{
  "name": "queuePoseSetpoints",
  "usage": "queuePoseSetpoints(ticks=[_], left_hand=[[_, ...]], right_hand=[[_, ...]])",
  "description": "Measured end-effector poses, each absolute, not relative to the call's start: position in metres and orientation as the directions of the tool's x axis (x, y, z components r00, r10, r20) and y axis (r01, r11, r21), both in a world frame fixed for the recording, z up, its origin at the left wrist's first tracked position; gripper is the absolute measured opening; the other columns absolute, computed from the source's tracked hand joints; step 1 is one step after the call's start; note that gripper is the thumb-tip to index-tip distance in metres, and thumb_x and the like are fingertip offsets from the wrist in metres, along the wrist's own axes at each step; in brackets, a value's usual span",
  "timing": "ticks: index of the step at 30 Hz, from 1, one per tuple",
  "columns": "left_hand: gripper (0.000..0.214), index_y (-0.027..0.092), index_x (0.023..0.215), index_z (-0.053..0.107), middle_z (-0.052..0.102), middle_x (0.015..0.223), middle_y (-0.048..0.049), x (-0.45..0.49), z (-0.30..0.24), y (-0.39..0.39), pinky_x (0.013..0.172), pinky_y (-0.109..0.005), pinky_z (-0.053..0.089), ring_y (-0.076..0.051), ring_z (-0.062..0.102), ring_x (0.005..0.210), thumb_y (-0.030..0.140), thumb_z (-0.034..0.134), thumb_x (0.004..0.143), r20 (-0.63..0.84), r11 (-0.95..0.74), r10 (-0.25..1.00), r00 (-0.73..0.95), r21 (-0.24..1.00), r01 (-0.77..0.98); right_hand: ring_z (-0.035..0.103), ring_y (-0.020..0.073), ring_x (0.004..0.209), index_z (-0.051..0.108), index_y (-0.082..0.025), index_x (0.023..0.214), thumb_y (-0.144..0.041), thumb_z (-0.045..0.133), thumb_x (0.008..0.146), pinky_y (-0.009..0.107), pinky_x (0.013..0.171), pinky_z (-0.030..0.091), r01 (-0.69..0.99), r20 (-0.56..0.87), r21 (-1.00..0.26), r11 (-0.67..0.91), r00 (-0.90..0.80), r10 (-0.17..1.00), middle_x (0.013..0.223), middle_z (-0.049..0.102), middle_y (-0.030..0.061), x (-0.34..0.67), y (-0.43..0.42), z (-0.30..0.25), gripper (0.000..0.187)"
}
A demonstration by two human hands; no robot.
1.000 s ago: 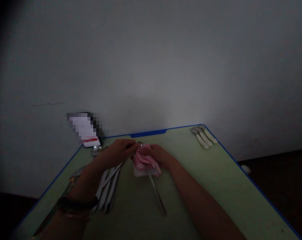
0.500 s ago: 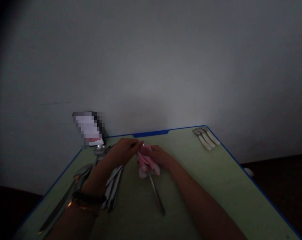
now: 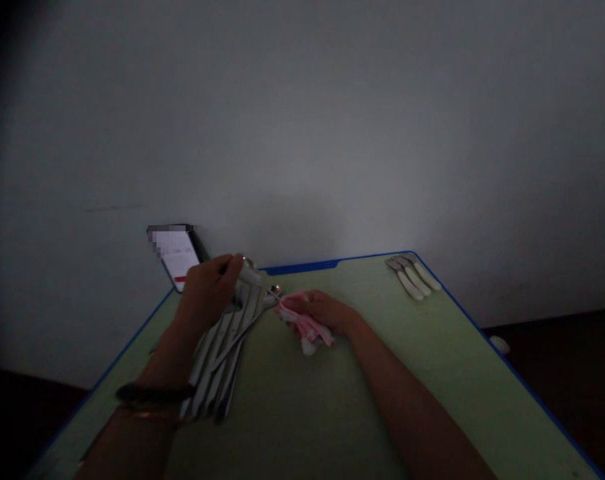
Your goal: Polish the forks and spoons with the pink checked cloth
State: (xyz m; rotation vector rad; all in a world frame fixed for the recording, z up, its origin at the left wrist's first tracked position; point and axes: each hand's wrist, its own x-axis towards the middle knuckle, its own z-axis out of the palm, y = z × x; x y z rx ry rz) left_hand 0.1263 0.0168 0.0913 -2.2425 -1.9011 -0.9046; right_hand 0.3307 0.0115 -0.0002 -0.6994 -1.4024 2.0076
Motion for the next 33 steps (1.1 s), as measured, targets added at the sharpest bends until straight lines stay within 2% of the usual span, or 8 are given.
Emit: queuePoseSetpoints(ticks=[4,8,14,19,21,24,29,33], left_hand=[[0.036,0.017,0.058,0.046,0.042,0.049,0.0043,0.133,0.098,0.011,0.048,-0.021,0.028,-0.01,0.042,0.049,0.039,0.04,0.086,0.515,-0.325,0.854,0.075,0.416,0.849],[0.026,0.018,0.071,0.048,0.049,0.056,0.005,0.139,0.102,0.008,0.049,-0.02,0.035,-0.01,0.047,0.05,0.04,0.045,0.085,0.447,-0.428,0.871,0.203,0.49,0.76],[0.022,0.019,0.082,0.047,0.064,0.083,-0.0043,0.138,0.094,0.015,0.061,-0.026,0.05,-0.017,0.064,0.075,0.039,0.054,0.082,0.385,-0.449,0.891,0.242,0.662,0.6],[0.038,0.019,0.108,0.042,0.067,0.1,-0.0104,0.143,0.087,0.016,0.069,-0.031,0.053,-0.02,0.066,0.088,0.033,0.061,0.078,0.32,-0.425,0.892,0.319,0.834,0.352],[0.05,0.019,0.122,0.038,0.069,0.096,-0.0095,0.145,0.088,0.014,0.075,-0.033,0.052,-0.019,0.067,0.086,0.031,0.061,0.079,0.308,-0.427,0.88,0.361,0.845,0.321],[0.062,0.018,0.132,0.035,0.072,0.086,-0.0073,0.147,0.092,0.01,0.073,-0.033,0.052,-0.021,0.068,0.08,0.031,0.062,0.078,0.296,-0.44,0.879,0.374,0.805,0.398],[0.063,0.018,0.133,0.036,0.072,0.08,-0.0058,0.15,0.095,0.007,0.068,-0.031,0.052,-0.02,0.069,0.073,0.031,0.063,0.078,0.292,-0.448,0.88,0.375,0.775,0.446],[0.059,0.019,0.135,0.034,0.072,0.087,-0.0079,0.154,0.094,0.005,0.075,-0.033,0.051,-0.021,0.069,0.083,0.029,0.058,0.082,0.279,-0.447,0.867,0.414,0.803,0.395]], right_hand=[[0.053,0.008,0.046,0.056,-0.014,0.08,-0.044,0.06,0.077,0.02,0.046,0.041,-0.246,-0.059,-0.919,-0.309,-0.689,0.723,0.057,0.057,-0.0026,0.331,0.013,-0.005,0.031],[0.052,0.0075,0.045,0.056,-0.014,0.08,-0.044,0.062,0.076,0.019,0.046,0.041,-0.336,-0.02,-0.879,-0.338,-0.682,0.731,0.055,0.055,-0.0038,0.331,0.014,-0.008,0.031],[0.055,0.0083,0.048,0.056,-0.013,0.083,-0.043,0.063,0.075,0.019,0.047,0.043,-0.356,0.007,-0.877,-0.322,-0.68,0.733,0.06,0.059,-0.0018,0.331,0.015,-0.01,0.031],[0.053,0.0083,0.047,0.055,-0.014,0.081,-0.043,0.062,0.076,0.022,0.05,0.043,-0.395,0.05,-0.85,-0.348,-0.718,0.694,0.055,0.056,-0.0031,0.333,0.016,-0.013,0.031],[0.052,0.0083,0.046,0.055,-0.013,0.079,-0.044,0.061,0.077,0.022,0.051,0.043,-0.396,0.048,-0.844,-0.363,-0.729,0.683,0.054,0.055,-0.0031,0.333,0.016,-0.013,0.031],[0.053,0.0087,0.047,0.054,-0.013,0.077,-0.046,0.063,0.075,0.023,0.052,0.044,-0.383,0.037,-0.84,-0.384,-0.747,0.663,0.054,0.055,-0.0028,0.334,0.016,-0.014,0.034],[0.054,0.0089,0.048,0.054,-0.013,0.078,-0.045,0.063,0.075,0.023,0.053,0.045,-0.379,0.038,-0.838,-0.392,-0.758,0.651,0.056,0.057,-0.0019,0.334,0.016,-0.014,0.033],[0.056,0.0094,0.05,0.055,-0.012,0.078,-0.044,0.066,0.073,0.023,0.054,0.046,-0.375,0.028,-0.84,-0.393,-0.753,0.658,0.058,0.059,-0.0008,0.333,0.015,-0.011,0.034]])
